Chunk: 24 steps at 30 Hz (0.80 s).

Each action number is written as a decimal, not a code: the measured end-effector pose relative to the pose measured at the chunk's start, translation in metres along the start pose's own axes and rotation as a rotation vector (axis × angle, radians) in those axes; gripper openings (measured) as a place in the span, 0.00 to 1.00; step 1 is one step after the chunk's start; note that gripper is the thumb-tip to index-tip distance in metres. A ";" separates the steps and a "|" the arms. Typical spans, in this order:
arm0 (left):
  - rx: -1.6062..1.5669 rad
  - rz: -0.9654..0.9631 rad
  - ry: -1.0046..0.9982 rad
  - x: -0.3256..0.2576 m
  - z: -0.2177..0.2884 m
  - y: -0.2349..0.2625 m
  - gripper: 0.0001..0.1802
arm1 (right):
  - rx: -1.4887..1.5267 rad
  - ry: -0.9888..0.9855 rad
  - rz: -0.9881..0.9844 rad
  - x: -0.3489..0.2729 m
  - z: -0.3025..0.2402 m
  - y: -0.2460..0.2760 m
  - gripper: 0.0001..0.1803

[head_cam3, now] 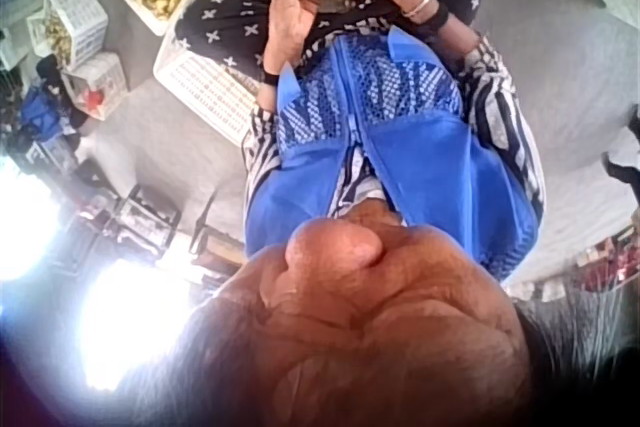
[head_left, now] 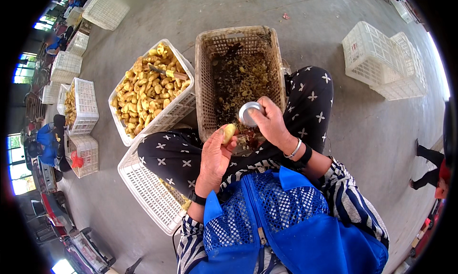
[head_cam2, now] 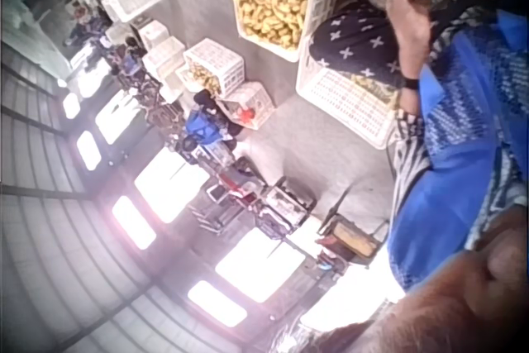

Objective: The person peels a ginger root using a circular metal scraper and a knife, then places it into a plastic crate.

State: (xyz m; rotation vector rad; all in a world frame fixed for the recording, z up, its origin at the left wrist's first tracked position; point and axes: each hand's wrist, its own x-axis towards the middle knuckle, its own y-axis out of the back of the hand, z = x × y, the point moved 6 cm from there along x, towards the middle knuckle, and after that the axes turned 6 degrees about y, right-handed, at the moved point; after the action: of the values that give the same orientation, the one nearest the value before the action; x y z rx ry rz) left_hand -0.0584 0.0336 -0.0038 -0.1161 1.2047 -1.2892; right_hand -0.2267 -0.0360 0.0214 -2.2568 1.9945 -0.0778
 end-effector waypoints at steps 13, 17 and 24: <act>0.444 -0.069 -0.257 -0.012 0.017 -0.011 0.23 | -0.053 -0.017 -0.063 0.006 0.010 0.022 0.07; 0.577 -0.039 -0.344 -0.014 0.017 -0.012 0.24 | -0.069 0.003 -0.158 -0.008 -0.015 0.005 0.07; 0.489 -0.152 -0.412 -0.014 0.015 -0.018 0.22 | 0.317 -0.199 0.017 -0.002 0.000 0.009 0.05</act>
State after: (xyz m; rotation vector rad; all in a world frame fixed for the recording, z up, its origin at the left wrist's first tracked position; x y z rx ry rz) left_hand -0.0565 0.0300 0.0237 -0.1109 0.5195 -1.5674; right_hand -0.2362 -0.0352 0.0206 -1.9669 1.7587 -0.1499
